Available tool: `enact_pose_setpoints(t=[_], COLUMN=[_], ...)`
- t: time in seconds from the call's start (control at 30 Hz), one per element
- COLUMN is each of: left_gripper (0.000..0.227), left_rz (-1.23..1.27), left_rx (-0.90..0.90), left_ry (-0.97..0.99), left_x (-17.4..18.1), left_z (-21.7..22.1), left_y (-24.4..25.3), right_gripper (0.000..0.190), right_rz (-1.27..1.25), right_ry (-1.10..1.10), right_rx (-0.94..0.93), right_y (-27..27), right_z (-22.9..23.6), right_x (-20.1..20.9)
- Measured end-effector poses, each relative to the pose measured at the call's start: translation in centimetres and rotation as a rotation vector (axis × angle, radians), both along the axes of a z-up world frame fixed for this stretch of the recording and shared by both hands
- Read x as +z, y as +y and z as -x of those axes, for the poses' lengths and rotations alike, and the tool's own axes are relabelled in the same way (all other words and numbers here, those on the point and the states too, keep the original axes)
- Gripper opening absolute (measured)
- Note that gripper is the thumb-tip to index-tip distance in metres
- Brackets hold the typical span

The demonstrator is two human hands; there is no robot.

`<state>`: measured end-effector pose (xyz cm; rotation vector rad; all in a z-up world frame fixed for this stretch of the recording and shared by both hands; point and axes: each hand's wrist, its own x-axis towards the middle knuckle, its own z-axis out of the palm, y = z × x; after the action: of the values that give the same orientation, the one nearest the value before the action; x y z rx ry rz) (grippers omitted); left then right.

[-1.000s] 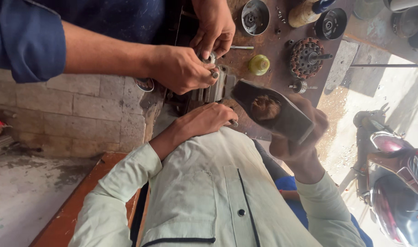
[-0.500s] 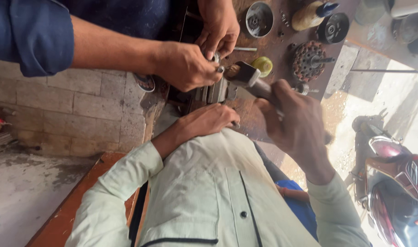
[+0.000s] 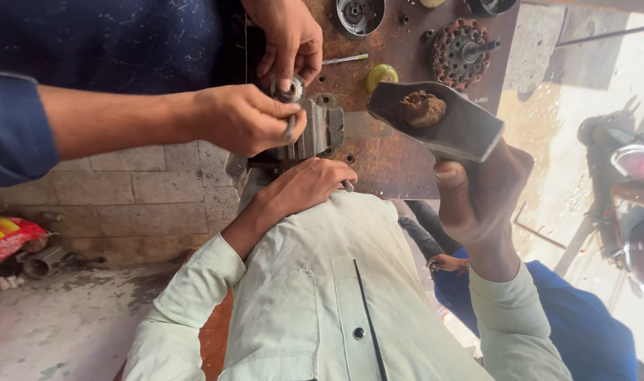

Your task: The person uses a hammer to tap a small metal pin into a circular metal component held by a coworker. The camera wearer holds the hammer and strikes the pin multiple times while the coworker rotates the component to access different positions.

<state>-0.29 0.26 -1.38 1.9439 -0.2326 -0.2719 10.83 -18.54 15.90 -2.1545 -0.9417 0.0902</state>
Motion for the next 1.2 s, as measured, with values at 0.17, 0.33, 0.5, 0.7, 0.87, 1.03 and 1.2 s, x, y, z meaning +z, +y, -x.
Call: enact_pose_setpoints(t=[0.17, 0.33, 0.5, 0.7, 0.87, 1.03, 1.2], left_gripper=[0.024, 0.027, 0.028, 0.03, 0.025, 0.024, 0.025], left_rz=[0.001, -0.009, -0.023, -0.044, -0.039, -0.041, -0.04], left_rx=[-0.011, -0.004, 0.01, 0.034, 0.056, 0.05, 0.053], left_ry=[-0.023, -0.013, -0.02, -0.002, 0.007, 0.015, 0.024], left_x=[-0.2, -0.1, -0.1, 0.0, 0.1, 0.2, 0.5], left_z=[-0.3, -0.4, -0.5, -0.4, -0.4, -0.3, -0.6], left_y=[-0.3, -0.3, -0.6, -0.9, -1.0, -1.0, -1.1], right_gripper=[0.059, 0.059, 0.06, 0.059, 0.075, 0.082, 0.077], right_rz=[0.014, -0.002, -0.019, -0.066, -0.348, -0.503, -0.785], right_ry=[0.027, 0.024, 0.029, -0.022, 0.184, 0.235, 0.435], right_rx=[-0.036, -0.033, -0.035, -0.057, -0.17, -0.249, -0.188], right_y=[-1.0, -1.1, -1.3, -1.7, -1.7, -2.6, -3.3], right_z=[-0.1, -0.3, -0.5, -0.6, 0.7, 1.7, 2.1], right_x=[-1.1, -1.5, -1.7, -2.2, -3.4, -5.5, -7.9])
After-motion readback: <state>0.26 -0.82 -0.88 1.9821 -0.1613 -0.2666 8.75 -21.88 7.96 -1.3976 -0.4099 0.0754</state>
